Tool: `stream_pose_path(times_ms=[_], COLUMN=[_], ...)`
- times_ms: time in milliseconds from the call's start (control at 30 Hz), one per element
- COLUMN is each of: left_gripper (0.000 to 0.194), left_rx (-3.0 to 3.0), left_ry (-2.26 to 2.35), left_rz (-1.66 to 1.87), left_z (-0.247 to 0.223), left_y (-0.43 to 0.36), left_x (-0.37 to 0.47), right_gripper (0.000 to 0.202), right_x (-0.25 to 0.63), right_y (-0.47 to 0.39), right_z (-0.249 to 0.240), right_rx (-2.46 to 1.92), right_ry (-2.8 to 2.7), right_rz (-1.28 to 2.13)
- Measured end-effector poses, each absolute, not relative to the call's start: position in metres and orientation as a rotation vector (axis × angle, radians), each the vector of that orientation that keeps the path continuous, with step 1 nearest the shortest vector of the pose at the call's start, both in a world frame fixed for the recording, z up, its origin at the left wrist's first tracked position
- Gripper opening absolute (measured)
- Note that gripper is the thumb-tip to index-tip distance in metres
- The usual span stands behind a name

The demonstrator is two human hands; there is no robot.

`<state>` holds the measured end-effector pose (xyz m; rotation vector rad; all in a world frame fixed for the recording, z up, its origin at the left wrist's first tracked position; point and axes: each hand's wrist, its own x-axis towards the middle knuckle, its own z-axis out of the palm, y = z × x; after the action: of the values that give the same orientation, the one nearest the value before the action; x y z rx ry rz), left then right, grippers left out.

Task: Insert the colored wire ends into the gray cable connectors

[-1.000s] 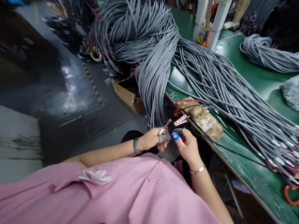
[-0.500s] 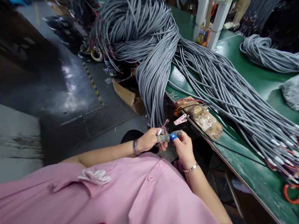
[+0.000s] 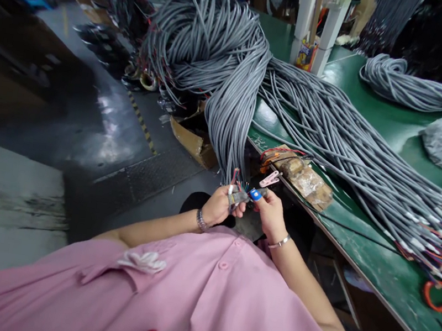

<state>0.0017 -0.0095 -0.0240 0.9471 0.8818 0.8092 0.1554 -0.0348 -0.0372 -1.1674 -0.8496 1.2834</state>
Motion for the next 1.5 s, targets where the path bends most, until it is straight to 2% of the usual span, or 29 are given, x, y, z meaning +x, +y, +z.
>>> stream_pose_path(times_ms=[267,500,667,800,867,933,1167,1333,1500], left_gripper=[0.033,0.032,0.029,0.028,0.030,0.031,0.033,0.033,0.031], left_rx=[0.861,0.868,0.892,0.900,0.886,0.859,0.801,0.827,0.846], left_ry=[0.882,0.841,0.769,0.704,0.679,0.652,0.609,0.633,0.634], left_rz=[0.928,0.946,0.911,0.836,0.796,0.761,0.720,0.677,0.649], left_z=[-0.026,-0.018,-0.012,-0.009,-0.009,-0.010,-0.018,-0.021,-0.020], left_y=[-0.004,-0.004,-0.003,0.004,0.009,0.014,0.019,0.020,0.020], left_x=[-0.002,0.000,0.005,0.009,0.011,0.012,0.018,0.020,0.021], right_gripper=[0.023,0.031,0.045,0.037,0.039,0.042,0.048,0.035,0.033], right_x=[0.164,0.179,0.184,0.179,0.176,0.173,0.172,0.169,0.165], right_y=[-0.041,-0.034,-0.019,-0.012,-0.012,-0.012,-0.005,0.000,0.001], right_z=[-0.044,-0.044,-0.034,-0.034,-0.037,-0.041,-0.037,-0.032,-0.032], right_rx=[-0.995,-0.953,-0.888,-1.047,-1.134,-1.141,-0.823,-0.787,-0.802], right_ry=[-0.668,-0.522,-0.448,-0.610,-0.675,-0.681,-0.425,-0.324,-0.317], right_rz=[1.437,1.472,1.599,1.253,1.029,0.963,1.497,1.410,1.343])
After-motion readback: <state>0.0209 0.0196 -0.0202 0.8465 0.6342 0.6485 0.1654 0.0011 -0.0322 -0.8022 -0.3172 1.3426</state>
